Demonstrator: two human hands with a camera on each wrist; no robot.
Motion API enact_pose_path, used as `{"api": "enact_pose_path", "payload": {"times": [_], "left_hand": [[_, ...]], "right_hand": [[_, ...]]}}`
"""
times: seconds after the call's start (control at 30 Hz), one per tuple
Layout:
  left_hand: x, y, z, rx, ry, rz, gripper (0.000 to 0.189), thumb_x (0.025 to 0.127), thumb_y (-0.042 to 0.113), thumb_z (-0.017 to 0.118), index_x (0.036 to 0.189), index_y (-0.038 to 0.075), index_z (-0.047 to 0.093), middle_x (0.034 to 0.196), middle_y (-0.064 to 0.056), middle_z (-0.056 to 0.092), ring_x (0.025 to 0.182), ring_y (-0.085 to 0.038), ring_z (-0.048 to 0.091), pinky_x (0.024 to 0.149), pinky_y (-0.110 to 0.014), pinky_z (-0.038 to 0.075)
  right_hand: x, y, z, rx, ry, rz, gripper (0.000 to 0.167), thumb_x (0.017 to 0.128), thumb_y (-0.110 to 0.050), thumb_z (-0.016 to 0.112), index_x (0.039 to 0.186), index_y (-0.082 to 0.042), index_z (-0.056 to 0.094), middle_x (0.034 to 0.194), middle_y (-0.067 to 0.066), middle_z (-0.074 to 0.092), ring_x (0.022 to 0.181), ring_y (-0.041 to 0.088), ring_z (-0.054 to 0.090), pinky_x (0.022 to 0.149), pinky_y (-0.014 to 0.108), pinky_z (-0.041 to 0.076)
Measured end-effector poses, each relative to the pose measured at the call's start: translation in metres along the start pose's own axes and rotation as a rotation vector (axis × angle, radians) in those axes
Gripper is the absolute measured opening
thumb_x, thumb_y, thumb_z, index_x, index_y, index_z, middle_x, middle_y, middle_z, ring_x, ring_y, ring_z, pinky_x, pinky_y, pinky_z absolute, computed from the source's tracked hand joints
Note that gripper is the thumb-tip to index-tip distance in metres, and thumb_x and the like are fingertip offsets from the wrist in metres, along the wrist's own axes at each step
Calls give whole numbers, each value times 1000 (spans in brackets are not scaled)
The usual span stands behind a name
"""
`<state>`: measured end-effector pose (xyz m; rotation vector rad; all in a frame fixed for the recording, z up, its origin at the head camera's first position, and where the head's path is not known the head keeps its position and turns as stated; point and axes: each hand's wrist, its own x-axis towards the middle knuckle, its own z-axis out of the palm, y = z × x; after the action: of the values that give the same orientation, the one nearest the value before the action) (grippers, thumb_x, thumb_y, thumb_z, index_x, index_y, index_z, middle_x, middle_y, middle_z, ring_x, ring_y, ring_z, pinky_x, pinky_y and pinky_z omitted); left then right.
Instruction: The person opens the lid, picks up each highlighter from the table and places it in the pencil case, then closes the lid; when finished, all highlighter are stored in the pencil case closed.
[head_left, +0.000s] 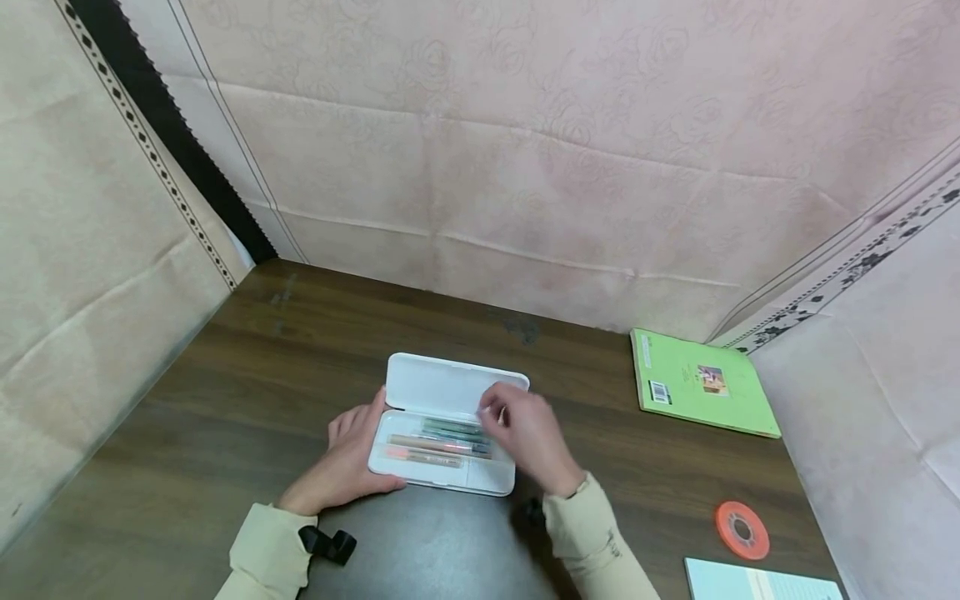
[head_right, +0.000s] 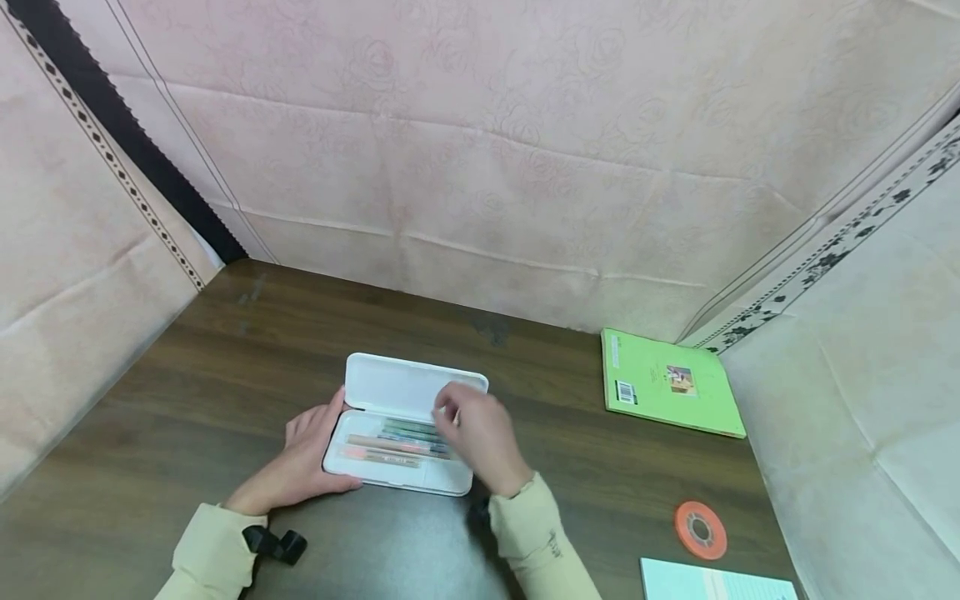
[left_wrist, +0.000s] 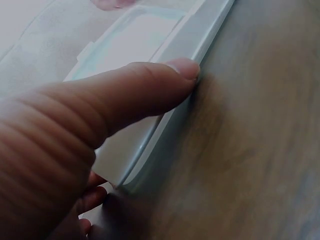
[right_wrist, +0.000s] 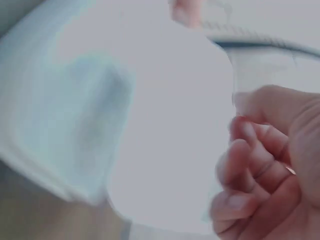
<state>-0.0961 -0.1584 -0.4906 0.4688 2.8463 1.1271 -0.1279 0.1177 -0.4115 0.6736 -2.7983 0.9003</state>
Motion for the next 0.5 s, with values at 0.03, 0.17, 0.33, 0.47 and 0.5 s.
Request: {"api": "enact_pose_path", "payload": {"times": [0.03,0.17,0.33,0.47,0.5], "left_hand": [[0,0,0,-1,-2,-3,130,66,45,89,157,3,7,142,-18,42,129,-39,28,101,-56,13],[-1,0,-1,2,2,1,130,66,45,89,157,3,7,141,-19,43,129,-40,28,101,-56,14],[-2,-1,0,6,15,12,130,64,45,90,156,3,8,139,-18,44,128,-40,30,100,-56,15],[-1,-1,0,0,25,15,130,63,46,90,156,6,9,138,-15,45,128,-37,30,100,-55,15],[-1,0,0,-5,28,15,131,63,46,90,156,6,8,139,-14,45,128,-37,30,100,-54,15]], "right_hand": [[4,5,-7,28,46,21,4,91,-14,68,90,-18,67,77,-9,60,64,5,52,58,21,46],[14,27,-25,103,175,127,5,91,-15,70,95,-15,67,83,-2,61,70,13,53,61,25,48],[18,40,-26,118,167,218,10,94,-19,67,102,-13,69,92,3,63,78,18,55,68,29,50],[17,43,-23,114,131,241,12,97,-21,64,102,-14,71,94,3,67,78,18,56,69,28,52],[16,43,-22,113,129,241,12,97,-22,63,102,-14,71,94,3,67,77,18,56,69,28,52]]}}
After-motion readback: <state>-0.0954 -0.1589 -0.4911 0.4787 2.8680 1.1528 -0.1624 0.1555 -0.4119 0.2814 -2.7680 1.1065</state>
